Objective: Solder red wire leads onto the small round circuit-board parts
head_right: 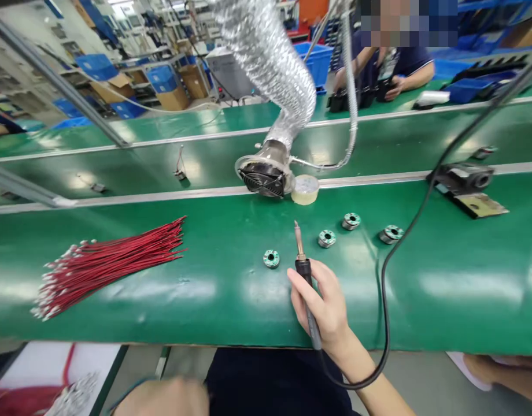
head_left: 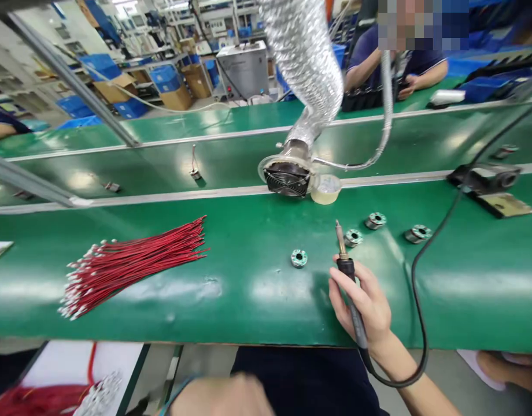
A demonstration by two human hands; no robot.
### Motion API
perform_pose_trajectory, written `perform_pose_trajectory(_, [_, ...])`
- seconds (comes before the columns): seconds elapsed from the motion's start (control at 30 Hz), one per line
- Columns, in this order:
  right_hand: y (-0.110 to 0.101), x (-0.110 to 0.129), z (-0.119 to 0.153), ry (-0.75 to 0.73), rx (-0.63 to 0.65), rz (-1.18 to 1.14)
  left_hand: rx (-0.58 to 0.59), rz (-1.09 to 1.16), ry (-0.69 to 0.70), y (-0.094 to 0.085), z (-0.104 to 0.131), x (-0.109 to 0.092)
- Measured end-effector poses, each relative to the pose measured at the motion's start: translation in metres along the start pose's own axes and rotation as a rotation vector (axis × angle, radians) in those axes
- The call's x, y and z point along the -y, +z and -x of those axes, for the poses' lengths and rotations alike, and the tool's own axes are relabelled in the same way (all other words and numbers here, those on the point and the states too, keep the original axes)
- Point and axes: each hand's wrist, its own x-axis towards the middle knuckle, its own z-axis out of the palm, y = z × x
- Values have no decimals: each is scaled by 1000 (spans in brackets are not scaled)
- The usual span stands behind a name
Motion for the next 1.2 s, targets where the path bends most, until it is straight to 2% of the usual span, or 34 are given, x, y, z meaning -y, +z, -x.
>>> perform_pose_trajectory(0.07, [8,7,-3,-3,47,-38,-240,34,16,-10,-1,7])
perform_pose_trajectory(0.2, [22,12,-8,36,151,-109,-874,260,96,-33,-13,18])
perform_pose_trajectory(0.27, [28,12,-8,58,203,-135,-1021,358,89,-41,-18,20])
perform_pose_trajectory(0.4, [36,12,-8,74,270,-145,-1159,443,65,-50,-21,23])
perform_pose_trajectory(0.53, [42,13,-12,54,300,-154,-1227,468,50,-57,-19,27])
perform_pose_trajectory(0.77, [49,14,-19,49,328,-134,-1234,507,41,-60,-19,33])
perform_pose_trajectory(0.83, [50,14,-20,58,336,-138,-1214,472,33,-59,-18,35])
perform_pose_trajectory(0.9, [51,13,-20,62,337,-139,-1181,356,15,-66,-14,33])
perform_pose_trajectory(0.97, [53,10,-18,60,340,-136,-1197,104,20,-85,-7,26])
perform_pose_trajectory(1.07, [55,5,-15,73,384,-143,-1369,-584,43,-136,10,7])
perform_pose_trajectory(1.1, [55,4,-14,80,396,-152,-1415,-867,8,-156,15,0])
perform_pose_trajectory(1.2, [49,5,-15,107,398,-189,-1415,-1059,-105,-211,26,-10])
